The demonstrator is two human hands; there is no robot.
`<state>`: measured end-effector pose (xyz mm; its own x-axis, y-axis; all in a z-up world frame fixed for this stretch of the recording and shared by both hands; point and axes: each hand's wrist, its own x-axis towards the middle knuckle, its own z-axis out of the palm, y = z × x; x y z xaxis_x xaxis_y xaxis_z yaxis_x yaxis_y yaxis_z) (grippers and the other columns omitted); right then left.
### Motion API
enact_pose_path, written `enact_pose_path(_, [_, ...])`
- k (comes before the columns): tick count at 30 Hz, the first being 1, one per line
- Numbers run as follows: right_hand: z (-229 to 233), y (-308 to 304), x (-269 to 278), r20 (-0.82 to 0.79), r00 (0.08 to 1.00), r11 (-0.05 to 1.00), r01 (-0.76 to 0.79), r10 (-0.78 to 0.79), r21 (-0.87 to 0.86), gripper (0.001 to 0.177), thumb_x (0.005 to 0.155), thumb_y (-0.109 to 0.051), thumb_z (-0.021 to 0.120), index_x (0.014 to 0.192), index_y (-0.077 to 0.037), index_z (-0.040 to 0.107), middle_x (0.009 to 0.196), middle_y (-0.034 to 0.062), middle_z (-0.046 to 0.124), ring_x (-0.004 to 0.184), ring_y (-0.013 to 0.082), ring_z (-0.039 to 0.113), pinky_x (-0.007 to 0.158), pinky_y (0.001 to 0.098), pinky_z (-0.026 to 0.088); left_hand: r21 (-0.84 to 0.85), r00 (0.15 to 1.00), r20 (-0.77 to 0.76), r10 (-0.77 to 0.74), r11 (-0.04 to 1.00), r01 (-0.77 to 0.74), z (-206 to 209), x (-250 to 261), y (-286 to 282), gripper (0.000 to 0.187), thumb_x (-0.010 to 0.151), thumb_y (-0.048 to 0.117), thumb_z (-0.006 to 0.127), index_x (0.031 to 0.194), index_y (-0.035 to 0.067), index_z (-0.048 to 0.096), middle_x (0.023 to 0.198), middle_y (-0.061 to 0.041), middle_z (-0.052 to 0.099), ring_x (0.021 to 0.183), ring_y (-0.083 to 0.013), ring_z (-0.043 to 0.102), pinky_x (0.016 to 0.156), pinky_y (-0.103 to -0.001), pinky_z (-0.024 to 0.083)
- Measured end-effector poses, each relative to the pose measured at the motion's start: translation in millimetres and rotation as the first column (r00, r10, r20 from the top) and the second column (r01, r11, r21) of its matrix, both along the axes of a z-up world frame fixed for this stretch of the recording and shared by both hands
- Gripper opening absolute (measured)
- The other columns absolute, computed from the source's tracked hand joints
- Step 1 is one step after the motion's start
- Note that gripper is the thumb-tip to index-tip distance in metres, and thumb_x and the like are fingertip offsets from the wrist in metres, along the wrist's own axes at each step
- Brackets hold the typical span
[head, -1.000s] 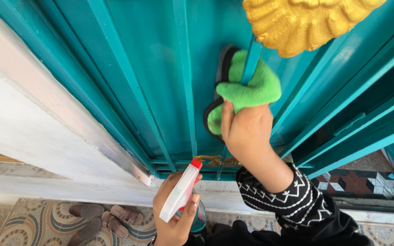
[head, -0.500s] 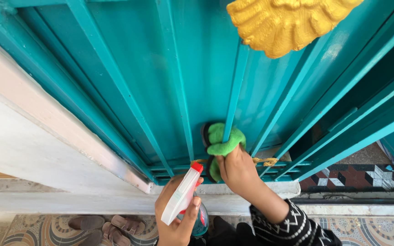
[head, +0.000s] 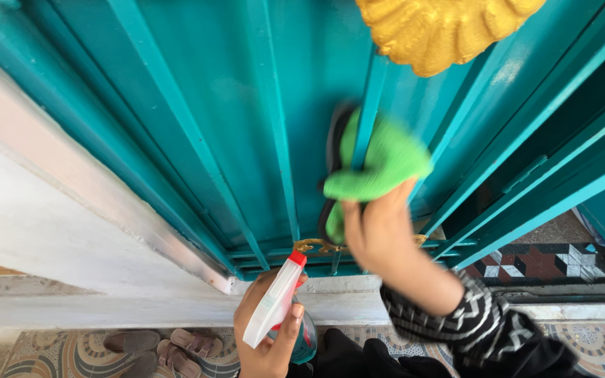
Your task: The person cleans a teal metal door by spraying a cleaning solution and wiping the surface with a green and grey cloth. The person holds the spray bottle in the left hand and wipes the door with the right hand, focusing on the lower and middle sections.
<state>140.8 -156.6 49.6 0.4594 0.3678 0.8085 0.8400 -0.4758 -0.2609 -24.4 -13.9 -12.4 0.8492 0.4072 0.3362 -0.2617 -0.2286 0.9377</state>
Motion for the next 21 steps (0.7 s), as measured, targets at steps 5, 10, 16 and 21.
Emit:
enact_pose_path(5, [63,4,13,0.124,0.986,0.994,0.104,-0.107,0.033,0.053,0.102,-0.010,0.069,0.137,0.015,0.038,0.135,0.0360,0.039,0.121,0.0546,0.047,0.103,0.0599,0.041,0.012,1.000,0.022,0.004,1.000,-0.004,-3,-4,6,0.048,0.085,0.028,0.070,0.121,-0.004,0.069,0.113,-0.017,0.076,0.104,-0.0256,0.073,0.091,-0.039,0.056])
enact_pose_path(10, [55,16,24,0.095,0.994,0.995,0.049,-0.057,0.092,0.053,0.105,-0.010,0.068,0.136,0.014,0.033,0.120,0.0244,0.062,0.102,0.0458,0.066,0.086,0.0511,0.053,-0.012,1.000,0.028,-0.009,1.000,0.009,-4,1,6,0.045,0.084,0.024,0.070,0.120,-0.004,0.069,0.112,-0.017,0.076,0.103,-0.0254,0.074,0.091,-0.039,0.055])
enact_pose_path(16, [6,19,22,-0.050,0.993,0.993,0.107,-0.105,0.049,0.054,0.095,-0.009,0.069,0.133,0.014,0.039,0.111,0.0306,0.062,0.092,0.0492,0.065,0.077,0.0516,0.053,0.001,0.998,0.057,-0.022,1.000,0.022,-6,8,6,0.044,0.086,0.023,0.070,0.120,-0.004,0.070,0.115,-0.017,0.076,0.106,-0.0253,0.074,0.093,-0.039,0.055])
enact_pose_path(21, [-44,16,17,-0.267,0.961,0.996,0.083,-0.075,0.018,0.046,0.093,-0.012,0.071,0.127,0.009,0.048,0.110,0.0262,0.063,0.089,0.0445,0.066,0.073,0.0505,0.055,0.023,1.000,0.022,-0.002,1.000,0.002,-9,12,4,0.047,0.085,0.028,0.071,0.120,-0.003,0.071,0.114,-0.016,0.076,0.102,-0.0255,0.073,0.092,-0.040,0.055])
